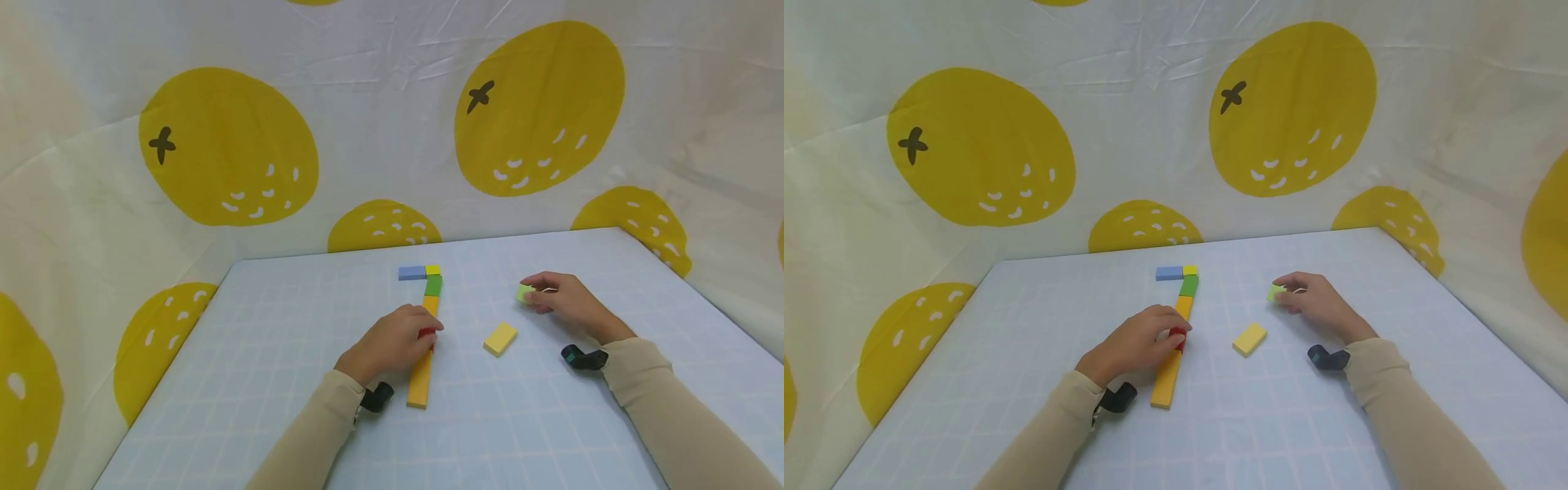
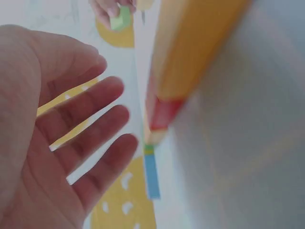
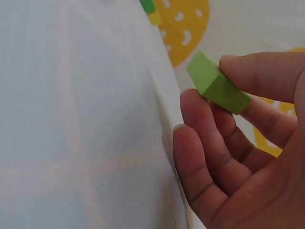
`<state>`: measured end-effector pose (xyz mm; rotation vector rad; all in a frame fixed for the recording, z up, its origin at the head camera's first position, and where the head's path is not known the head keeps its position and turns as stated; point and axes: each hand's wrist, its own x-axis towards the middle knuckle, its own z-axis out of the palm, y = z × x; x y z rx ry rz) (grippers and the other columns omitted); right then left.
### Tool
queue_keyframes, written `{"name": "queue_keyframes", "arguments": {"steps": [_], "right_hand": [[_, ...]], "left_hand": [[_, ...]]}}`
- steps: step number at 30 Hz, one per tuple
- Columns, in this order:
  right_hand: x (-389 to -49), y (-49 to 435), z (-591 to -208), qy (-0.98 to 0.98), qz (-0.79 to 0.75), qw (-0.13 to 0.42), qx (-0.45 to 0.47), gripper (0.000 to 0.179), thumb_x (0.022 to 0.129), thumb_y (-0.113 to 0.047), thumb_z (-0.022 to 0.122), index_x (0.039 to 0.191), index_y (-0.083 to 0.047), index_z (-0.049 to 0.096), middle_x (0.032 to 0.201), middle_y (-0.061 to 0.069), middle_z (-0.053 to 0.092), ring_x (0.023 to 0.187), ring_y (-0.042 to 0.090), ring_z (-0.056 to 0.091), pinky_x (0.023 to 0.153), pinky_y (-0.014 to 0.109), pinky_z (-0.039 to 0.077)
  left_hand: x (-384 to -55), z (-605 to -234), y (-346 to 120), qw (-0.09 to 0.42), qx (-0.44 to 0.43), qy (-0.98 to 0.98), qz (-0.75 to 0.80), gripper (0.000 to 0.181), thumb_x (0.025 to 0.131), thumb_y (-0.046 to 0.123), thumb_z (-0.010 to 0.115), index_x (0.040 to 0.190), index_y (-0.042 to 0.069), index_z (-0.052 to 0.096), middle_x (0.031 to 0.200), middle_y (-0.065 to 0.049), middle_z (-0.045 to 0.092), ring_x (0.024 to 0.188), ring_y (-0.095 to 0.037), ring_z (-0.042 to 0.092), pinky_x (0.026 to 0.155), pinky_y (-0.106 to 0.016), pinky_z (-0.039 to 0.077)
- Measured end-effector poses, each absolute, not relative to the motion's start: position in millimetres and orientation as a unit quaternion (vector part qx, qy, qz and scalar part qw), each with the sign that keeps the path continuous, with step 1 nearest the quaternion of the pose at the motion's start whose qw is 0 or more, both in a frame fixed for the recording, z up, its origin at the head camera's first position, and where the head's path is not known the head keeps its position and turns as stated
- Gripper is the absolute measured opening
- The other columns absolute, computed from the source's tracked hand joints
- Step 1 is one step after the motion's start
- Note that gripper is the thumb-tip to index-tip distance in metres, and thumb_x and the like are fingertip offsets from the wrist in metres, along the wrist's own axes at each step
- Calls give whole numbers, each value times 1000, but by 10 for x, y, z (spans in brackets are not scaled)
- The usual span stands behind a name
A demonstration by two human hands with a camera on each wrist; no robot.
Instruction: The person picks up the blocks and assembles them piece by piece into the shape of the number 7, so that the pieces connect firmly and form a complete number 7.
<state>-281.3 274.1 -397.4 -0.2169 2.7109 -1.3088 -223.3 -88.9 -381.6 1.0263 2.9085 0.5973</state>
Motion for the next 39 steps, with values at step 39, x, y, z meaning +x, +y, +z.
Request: {"name": "queue_keyframes", "arguments": {"steps": [39], "right_hand": [[-2728, 2346, -3908, 858, -497, 66, -114, 44, 94, -32, 71, 130, -8, 63, 114, 11, 66, 88, 29, 65, 81, 32, 53]], "left_hand": [[-2354, -4018, -1028, 25, 261, 951, 163, 39, 100, 39, 61, 137, 27, 63, 136, 2, 56, 122, -17, 51, 103, -37, 47]]}}
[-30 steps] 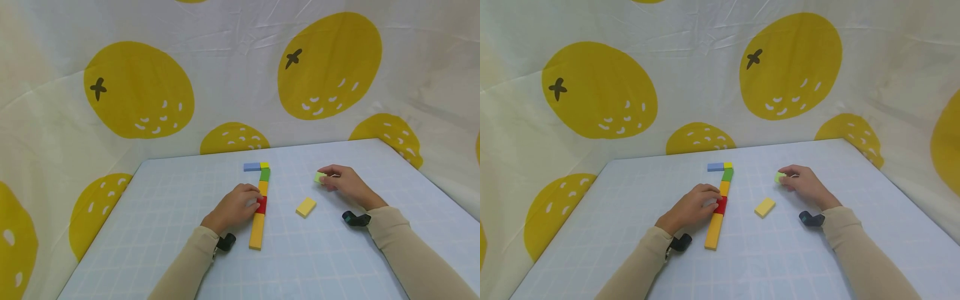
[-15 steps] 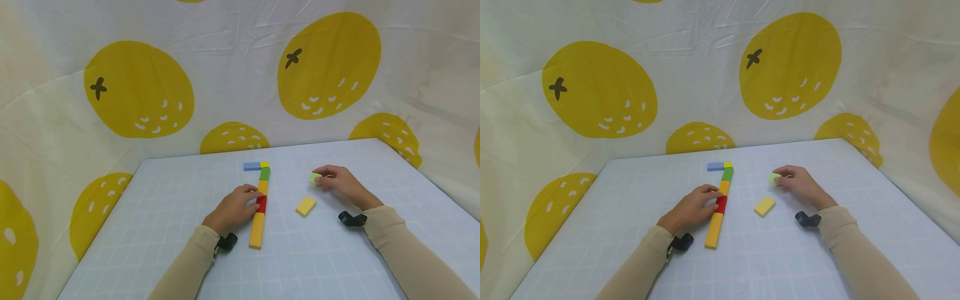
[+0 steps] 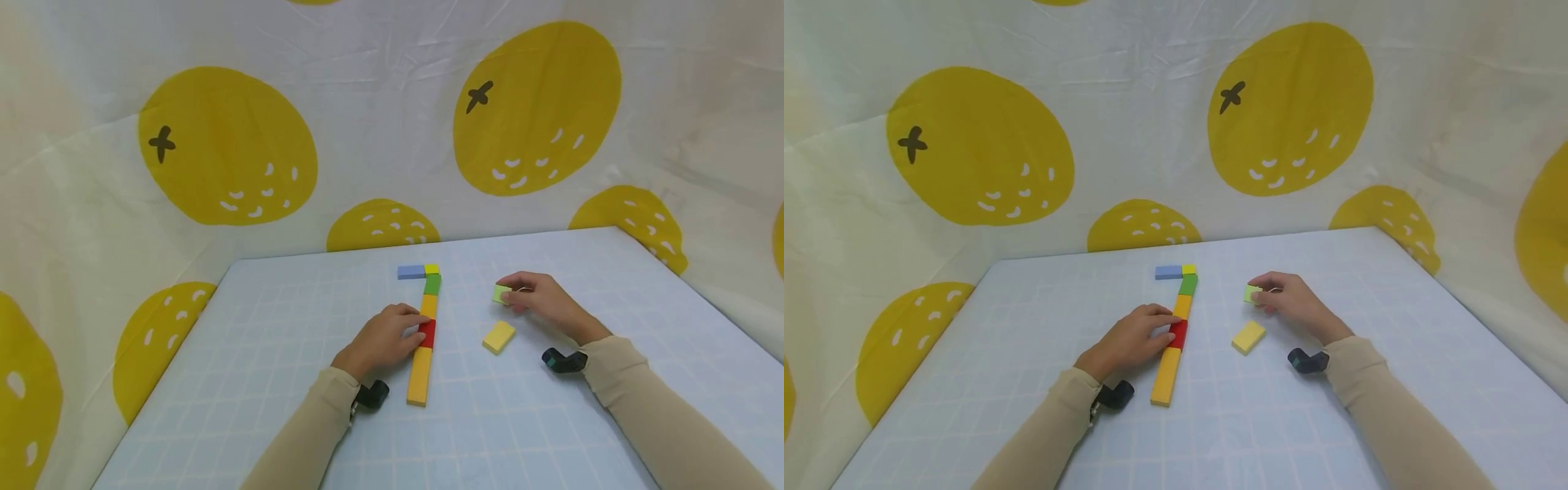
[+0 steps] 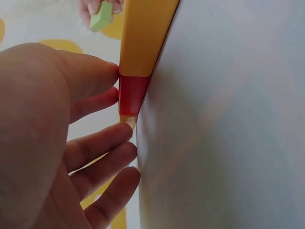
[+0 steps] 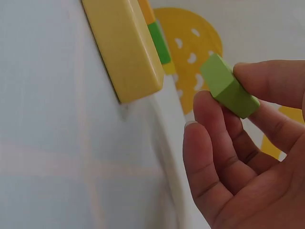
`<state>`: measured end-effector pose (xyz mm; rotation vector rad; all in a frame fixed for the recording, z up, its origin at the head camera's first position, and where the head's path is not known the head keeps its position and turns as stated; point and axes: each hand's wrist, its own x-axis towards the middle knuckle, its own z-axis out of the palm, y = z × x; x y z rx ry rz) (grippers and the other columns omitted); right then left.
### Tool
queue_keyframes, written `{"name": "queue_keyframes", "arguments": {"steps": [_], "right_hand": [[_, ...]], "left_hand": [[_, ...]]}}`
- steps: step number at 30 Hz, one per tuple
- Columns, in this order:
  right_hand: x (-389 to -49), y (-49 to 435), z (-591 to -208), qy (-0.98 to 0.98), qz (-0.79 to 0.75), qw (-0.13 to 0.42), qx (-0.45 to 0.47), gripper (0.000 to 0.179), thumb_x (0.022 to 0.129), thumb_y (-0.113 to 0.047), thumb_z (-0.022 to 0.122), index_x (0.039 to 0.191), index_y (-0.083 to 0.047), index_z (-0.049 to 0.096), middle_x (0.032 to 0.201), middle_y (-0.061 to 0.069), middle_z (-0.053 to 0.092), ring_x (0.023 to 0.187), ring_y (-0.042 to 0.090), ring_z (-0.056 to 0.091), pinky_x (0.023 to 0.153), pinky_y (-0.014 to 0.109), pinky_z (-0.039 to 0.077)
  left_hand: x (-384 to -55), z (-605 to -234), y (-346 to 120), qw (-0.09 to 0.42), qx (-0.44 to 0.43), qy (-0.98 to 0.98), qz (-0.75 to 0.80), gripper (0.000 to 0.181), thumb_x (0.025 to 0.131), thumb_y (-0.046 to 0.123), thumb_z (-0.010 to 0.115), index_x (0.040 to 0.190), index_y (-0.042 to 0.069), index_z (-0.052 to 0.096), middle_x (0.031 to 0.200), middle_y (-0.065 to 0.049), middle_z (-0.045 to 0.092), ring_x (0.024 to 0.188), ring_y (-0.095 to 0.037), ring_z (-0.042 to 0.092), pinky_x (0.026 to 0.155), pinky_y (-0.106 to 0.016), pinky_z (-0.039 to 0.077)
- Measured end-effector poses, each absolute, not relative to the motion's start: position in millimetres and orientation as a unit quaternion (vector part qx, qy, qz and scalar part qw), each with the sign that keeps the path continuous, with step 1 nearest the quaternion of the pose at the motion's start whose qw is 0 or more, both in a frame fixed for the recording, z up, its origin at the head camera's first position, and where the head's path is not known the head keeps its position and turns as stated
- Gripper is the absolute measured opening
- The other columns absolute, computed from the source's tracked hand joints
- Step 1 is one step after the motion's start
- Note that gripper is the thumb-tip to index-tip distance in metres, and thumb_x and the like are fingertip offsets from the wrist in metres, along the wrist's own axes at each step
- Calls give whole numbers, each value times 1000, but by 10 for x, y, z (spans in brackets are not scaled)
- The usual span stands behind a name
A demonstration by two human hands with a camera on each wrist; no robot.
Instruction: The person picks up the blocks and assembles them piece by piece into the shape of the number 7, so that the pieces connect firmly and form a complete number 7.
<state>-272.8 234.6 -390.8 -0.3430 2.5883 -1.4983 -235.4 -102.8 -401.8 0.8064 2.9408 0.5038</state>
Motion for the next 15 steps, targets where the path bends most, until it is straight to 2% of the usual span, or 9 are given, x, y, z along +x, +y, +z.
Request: {"name": "queue_keyframes", "arguments": {"steps": [8, 15], "right_hand": [[-2803, 2140, -3874, 833, -529, 74, -142, 41, 95, -30, 70, 129, -8, 63, 113, 13, 68, 99, 31, 67, 86, 34, 55], [-2926, 1969, -3869, 826, -537, 100, -137, 42, 96, -30, 69, 131, -8, 62, 118, 12, 66, 103, 30, 66, 89, 37, 54]], "left_hand": [[-2365, -4010, -1021, 23, 266, 952, 151, 40, 99, 39, 63, 137, 27, 64, 133, 2, 59, 119, -16, 52, 101, -35, 48], [-2346, -3991, -1010, 44, 245, 955, 160, 41, 99, 40, 63, 138, 28, 63, 134, 3, 58, 122, -16, 50, 103, -36, 46]]}}
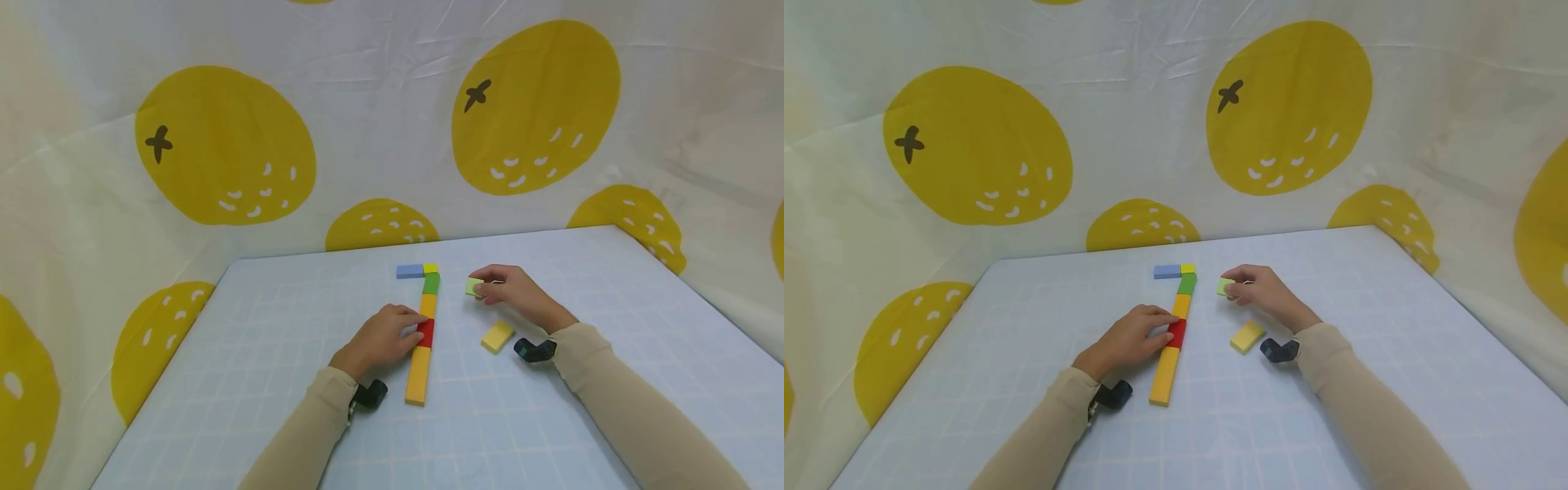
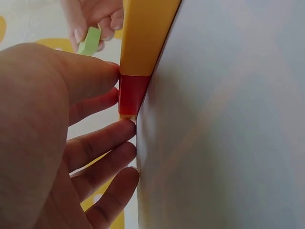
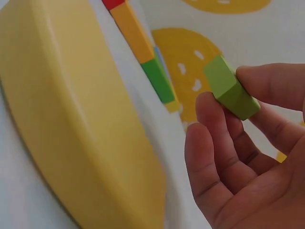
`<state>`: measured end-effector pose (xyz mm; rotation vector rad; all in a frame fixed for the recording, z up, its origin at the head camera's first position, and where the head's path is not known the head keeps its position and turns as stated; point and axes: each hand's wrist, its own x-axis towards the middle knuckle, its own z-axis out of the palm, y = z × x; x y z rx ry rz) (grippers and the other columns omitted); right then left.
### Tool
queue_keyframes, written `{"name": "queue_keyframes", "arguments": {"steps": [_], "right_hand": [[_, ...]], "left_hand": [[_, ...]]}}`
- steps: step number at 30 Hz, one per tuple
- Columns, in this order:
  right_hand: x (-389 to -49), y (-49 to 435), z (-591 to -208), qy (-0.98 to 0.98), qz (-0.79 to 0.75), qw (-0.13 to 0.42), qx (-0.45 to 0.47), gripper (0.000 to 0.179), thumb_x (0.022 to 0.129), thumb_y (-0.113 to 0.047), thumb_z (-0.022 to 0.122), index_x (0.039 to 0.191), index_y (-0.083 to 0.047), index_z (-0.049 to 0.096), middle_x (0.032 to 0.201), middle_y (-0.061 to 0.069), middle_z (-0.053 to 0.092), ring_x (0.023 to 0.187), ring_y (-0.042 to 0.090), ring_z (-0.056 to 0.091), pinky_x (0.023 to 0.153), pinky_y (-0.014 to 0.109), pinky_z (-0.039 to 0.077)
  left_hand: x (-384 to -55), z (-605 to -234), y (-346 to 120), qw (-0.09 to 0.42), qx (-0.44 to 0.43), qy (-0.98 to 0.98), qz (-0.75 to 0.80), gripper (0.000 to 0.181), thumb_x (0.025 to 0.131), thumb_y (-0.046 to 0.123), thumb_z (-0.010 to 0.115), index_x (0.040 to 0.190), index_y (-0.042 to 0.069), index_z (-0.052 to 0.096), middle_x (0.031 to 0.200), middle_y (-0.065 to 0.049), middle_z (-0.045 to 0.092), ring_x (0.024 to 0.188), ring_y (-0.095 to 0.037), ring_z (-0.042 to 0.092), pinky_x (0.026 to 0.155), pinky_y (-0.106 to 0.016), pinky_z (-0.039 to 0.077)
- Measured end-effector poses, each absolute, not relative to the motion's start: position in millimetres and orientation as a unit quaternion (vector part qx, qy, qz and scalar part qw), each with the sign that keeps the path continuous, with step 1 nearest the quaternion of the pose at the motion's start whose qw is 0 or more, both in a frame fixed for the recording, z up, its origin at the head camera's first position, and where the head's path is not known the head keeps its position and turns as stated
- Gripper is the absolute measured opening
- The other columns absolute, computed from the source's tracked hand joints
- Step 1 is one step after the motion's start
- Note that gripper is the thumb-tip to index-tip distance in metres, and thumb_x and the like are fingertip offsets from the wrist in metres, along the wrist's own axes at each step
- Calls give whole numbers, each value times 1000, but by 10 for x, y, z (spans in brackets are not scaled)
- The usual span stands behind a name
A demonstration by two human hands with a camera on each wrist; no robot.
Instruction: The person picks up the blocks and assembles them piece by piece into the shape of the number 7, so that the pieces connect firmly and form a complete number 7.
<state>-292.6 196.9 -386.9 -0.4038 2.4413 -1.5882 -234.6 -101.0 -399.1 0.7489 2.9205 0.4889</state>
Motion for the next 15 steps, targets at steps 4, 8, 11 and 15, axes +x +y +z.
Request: {"name": "queue_keyframes", "arguments": {"steps": [4, 8, 11, 15], "right_hand": [[-2981, 1848, -3847, 821, -544, 107, -138, 43, 96, -28, 68, 133, -7, 61, 120, 13, 64, 105, 30, 66, 91, 40, 54], [-2996, 1756, -3798, 821, -542, 116, -135, 45, 97, -31, 68, 135, -9, 60, 124, 12, 63, 109, 31, 65, 96, 45, 51], [-3021, 1711, -3801, 821, -542, 116, -136, 46, 98, -32, 66, 136, -9, 59, 125, 12, 63, 110, 32, 65, 98, 46, 50], [-3089, 1650, -3832, 818, -546, 110, -139, 43, 98, -32, 66, 134, -9, 61, 124, 12, 64, 109, 31, 65, 95, 42, 53]], "left_hand": [[-2346, -4003, -1019, 48, 239, 955, 170, 39, 99, 38, 63, 138, 29, 63, 135, 3, 58, 122, -16, 50, 103, -37, 46], [-2340, -4022, -1017, 48, 233, 955, 177, 39, 99, 36, 64, 137, 29, 63, 135, 3, 58, 122, -16, 50, 103, -37, 46], [-2341, -4033, -1014, 48, 228, 956, 176, 39, 99, 37, 64, 137, 30, 63, 135, 3, 57, 123, -16, 49, 103, -37, 46], [-2346, -4025, -1020, 46, 227, 957, 176, 39, 98, 37, 64, 137, 31, 63, 136, 3, 57, 123, -16, 49, 103, -37, 47]]}}
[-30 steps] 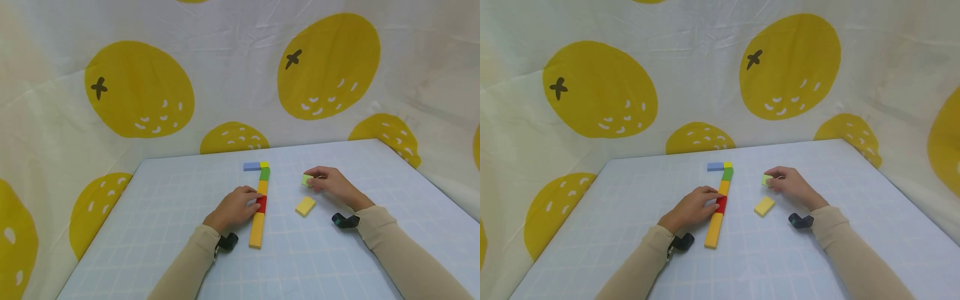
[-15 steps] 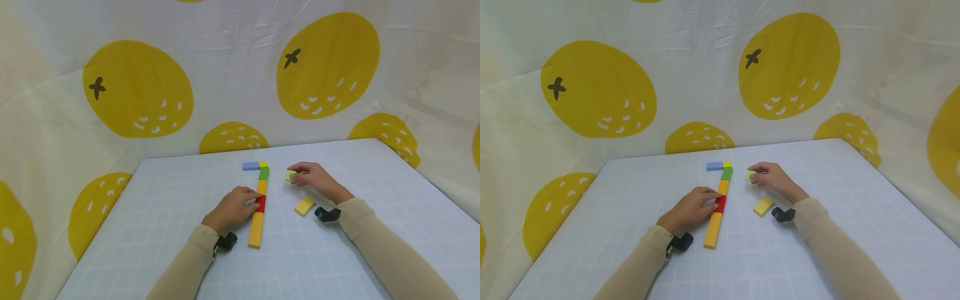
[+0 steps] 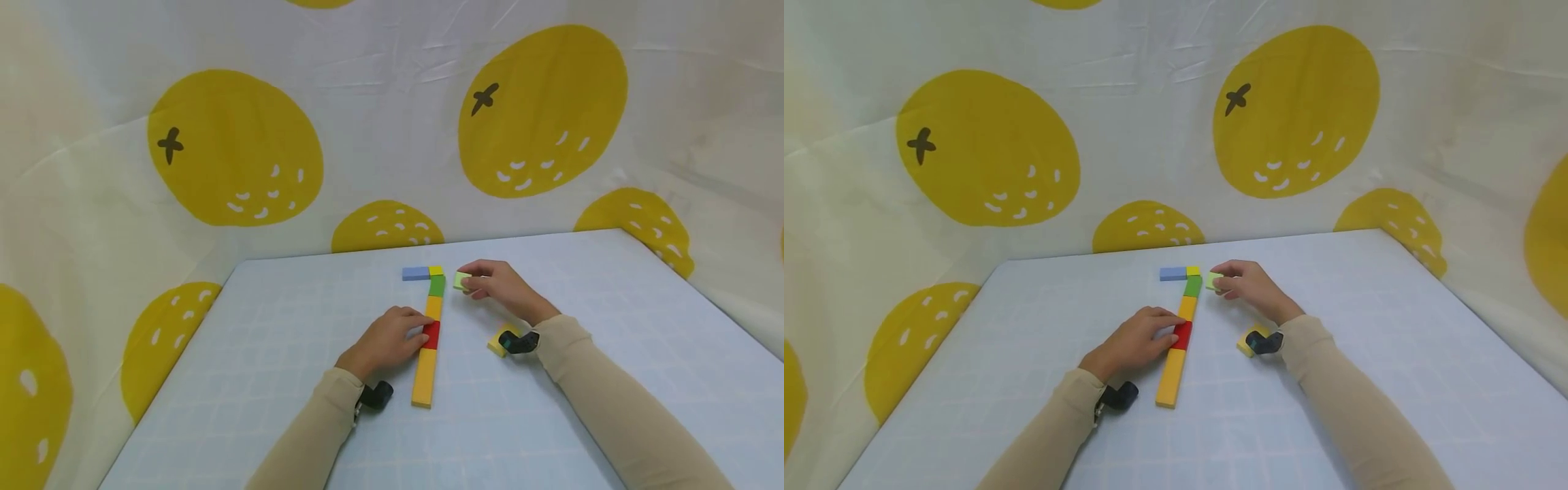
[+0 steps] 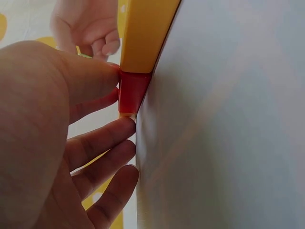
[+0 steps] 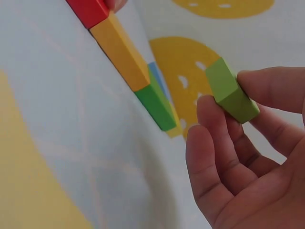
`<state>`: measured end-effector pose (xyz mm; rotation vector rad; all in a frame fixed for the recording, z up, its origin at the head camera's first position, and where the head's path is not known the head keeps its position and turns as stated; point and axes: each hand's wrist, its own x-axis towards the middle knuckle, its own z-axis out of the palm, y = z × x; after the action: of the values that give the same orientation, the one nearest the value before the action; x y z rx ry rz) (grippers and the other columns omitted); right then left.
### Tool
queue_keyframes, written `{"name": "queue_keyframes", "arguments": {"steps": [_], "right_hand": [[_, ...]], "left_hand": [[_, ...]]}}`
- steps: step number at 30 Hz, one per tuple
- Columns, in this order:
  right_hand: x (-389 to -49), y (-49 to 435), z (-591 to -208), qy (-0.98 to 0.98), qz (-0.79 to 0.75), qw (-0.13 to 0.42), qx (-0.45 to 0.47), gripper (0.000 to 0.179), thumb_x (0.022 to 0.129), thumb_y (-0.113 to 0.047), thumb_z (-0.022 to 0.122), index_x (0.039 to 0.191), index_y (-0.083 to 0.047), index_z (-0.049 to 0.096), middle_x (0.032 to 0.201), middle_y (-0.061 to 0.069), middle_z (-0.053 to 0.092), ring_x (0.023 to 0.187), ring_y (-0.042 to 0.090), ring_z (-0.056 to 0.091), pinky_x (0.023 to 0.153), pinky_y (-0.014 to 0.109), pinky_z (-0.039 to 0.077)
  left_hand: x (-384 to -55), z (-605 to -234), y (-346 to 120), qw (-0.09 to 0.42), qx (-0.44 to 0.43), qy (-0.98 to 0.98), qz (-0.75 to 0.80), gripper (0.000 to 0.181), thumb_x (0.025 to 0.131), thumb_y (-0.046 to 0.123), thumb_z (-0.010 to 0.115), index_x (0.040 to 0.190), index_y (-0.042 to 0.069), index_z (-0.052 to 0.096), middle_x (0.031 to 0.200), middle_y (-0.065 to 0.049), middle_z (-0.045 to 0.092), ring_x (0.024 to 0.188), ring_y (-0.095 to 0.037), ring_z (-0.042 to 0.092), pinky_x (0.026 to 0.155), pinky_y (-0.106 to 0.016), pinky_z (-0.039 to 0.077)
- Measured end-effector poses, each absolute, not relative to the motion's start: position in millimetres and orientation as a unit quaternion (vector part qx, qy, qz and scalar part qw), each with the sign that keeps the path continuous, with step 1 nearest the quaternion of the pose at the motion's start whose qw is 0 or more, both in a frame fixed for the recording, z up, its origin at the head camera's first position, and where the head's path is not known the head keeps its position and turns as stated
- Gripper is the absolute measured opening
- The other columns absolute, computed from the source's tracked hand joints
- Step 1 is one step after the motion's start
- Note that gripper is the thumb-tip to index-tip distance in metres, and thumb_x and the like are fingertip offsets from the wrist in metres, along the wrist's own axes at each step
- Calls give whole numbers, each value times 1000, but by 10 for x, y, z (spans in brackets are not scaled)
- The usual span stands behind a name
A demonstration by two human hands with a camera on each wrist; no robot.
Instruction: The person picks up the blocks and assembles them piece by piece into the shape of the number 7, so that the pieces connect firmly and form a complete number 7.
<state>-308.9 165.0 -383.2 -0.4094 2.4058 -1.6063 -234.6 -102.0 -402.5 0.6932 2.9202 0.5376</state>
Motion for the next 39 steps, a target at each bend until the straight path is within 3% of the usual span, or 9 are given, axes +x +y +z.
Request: {"name": "queue_keyframes", "arguments": {"steps": [18, 24, 29, 39], "right_hand": [[-3344, 1358, -3832, 780, -604, 110, -119, 38, 100, -20, 63, 133, -1, 58, 122, 20, 62, 106, 35, 66, 94, 41, 54], [-3401, 1238, -3768, 785, -602, 89, -116, 38, 100, -20, 62, 136, -6, 58, 125, 20, 60, 99, 33, 68, 93, 40, 54], [-3455, 1181, -3783, 773, -621, 92, -93, 39, 101, -20, 62, 136, -4, 58, 126, 21, 60, 104, 35, 66, 95, 39, 53], [-3506, 1081, -3882, 699, -705, 100, -69, 39, 99, -8, 62, 136, 5, 56, 132, 22, 53, 113, 35, 62, 96, 40, 51]], "left_hand": [[-2374, -4067, -1074, 86, 236, 944, 214, 41, 98, 43, 63, 137, 31, 63, 135, 6, 56, 123, -16, 47, 102, -37, 47], [-2382, -4022, -1086, 89, 230, 945, 217, 46, 96, 51, 63, 138, 33, 62, 137, 7, 54, 126, -15, 45, 102, -37, 46], [-2403, -4011, -1088, 108, 222, 943, 224, 54, 91, 59, 64, 139, 34, 61, 139, 7, 53, 128, -16, 43, 102, -39, 47], [-2415, -4033, -1092, 119, 210, 943, 230, 55, 89, 55, 70, 139, 36, 60, 140, 8, 51, 127, -15, 42, 99, -36, 49]]}}
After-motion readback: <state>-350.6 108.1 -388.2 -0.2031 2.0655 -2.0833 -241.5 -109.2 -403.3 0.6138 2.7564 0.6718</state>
